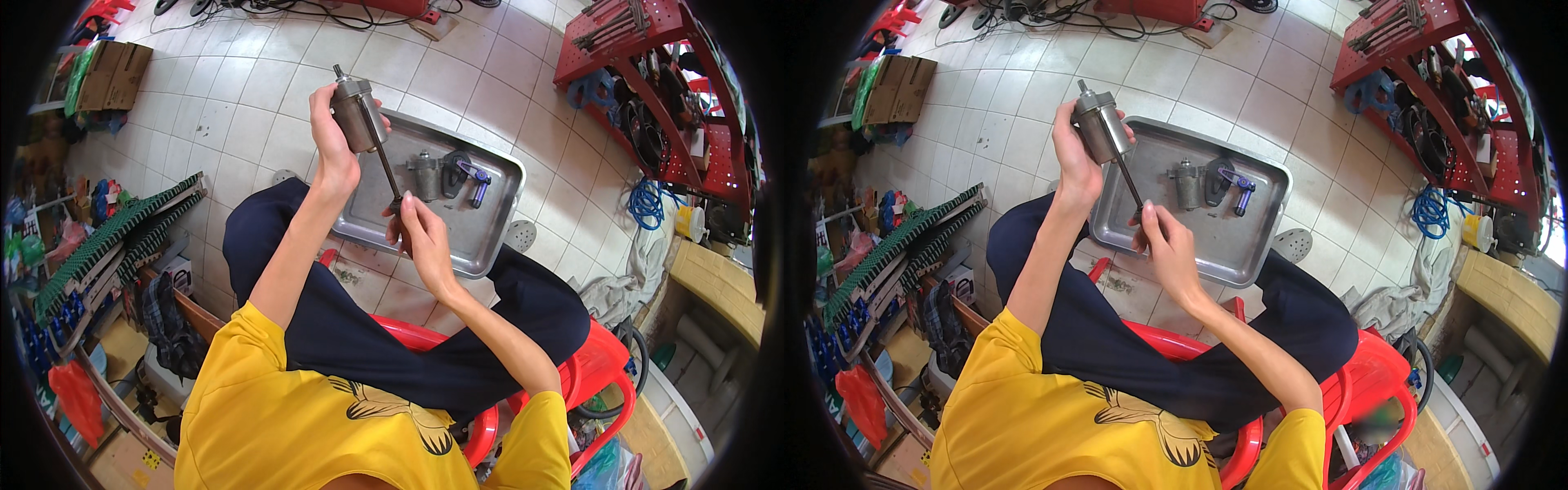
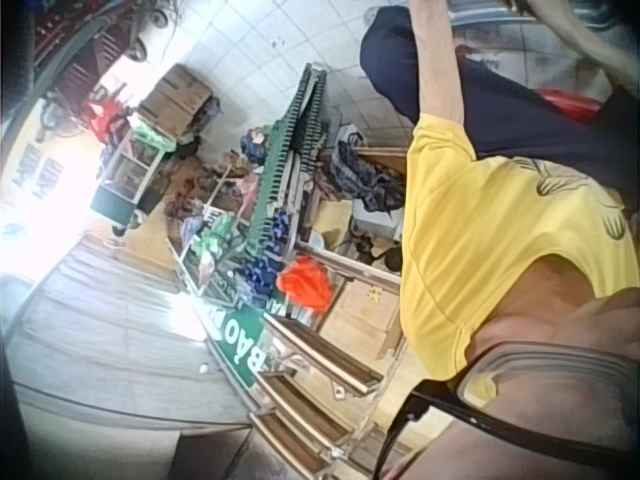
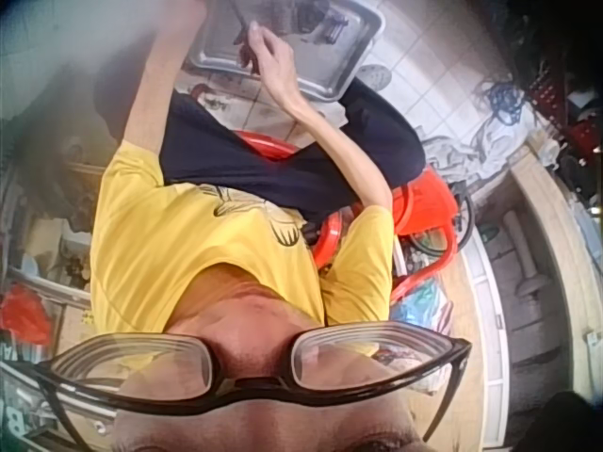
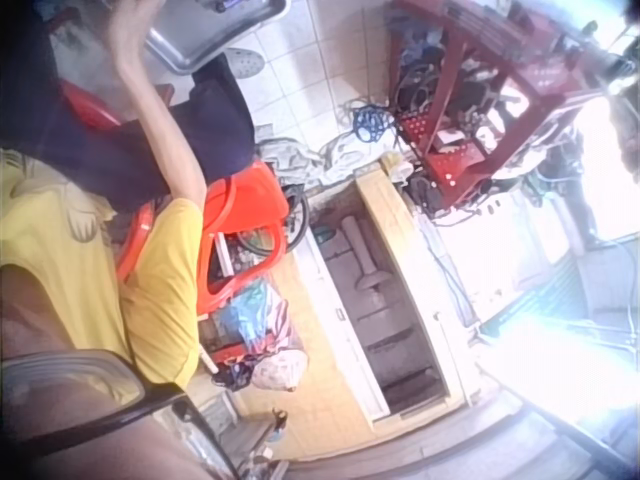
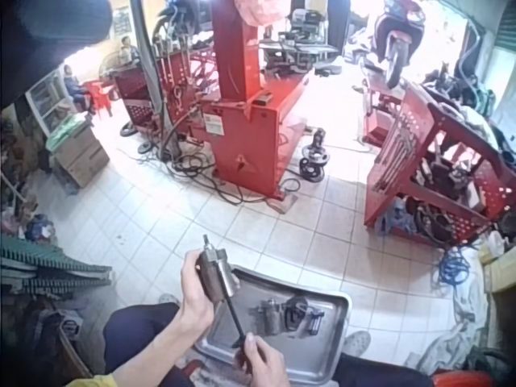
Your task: The person holds a starter motor and uses a screwdriver to loosen the bolts, then pulls the metal casing apart to remove the armature and internal components over a metal tray.
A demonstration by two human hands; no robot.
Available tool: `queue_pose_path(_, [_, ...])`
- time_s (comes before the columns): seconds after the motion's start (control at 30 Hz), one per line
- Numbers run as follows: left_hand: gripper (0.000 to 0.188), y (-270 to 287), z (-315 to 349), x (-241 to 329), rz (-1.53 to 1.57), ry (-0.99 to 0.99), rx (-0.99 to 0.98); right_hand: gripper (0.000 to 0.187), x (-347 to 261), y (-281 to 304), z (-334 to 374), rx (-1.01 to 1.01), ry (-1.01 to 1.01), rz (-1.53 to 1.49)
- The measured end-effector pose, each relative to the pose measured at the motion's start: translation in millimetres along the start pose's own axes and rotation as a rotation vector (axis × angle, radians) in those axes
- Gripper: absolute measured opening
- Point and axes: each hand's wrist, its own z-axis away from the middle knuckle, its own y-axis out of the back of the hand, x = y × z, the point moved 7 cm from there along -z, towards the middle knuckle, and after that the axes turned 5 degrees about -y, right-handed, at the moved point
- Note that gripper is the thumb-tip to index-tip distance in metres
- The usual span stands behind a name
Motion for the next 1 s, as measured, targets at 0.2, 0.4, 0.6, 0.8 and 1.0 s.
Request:
queue_pose_path(0.2, [0.051,-4.3,3.8,-1.5,-0.017,0.028,0.002,0.036,-3.2,-4.6,7.0,0.041,0.076,-0.011])
queue_pose_path(0.4, [0.051,-6.2,4.3,-3.6,-0.028,0.020,-0.013,0.037,3.8,0.4,3.9,0.048,0.035,-0.136])
queue_pose_path(0.6, [0.050,-6.7,2.9,-9.5,-0.003,0.032,-0.029,0.037,-0.3,0.0,9.2,0.156,0.152,0.038])
queue_pose_path(0.8, [0.050,-4.8,0.9,-4.8,-0.010,0.017,-0.013,0.034,2.0,3.5,0.9,0.088,0.051,-0.049])
queue_pose_path(1.0, [0.050,-4.0,3.4,-2.9,-0.012,0.008,-0.007,0.031,-2.4,0.7,4.7,0.109,0.095,-0.011])
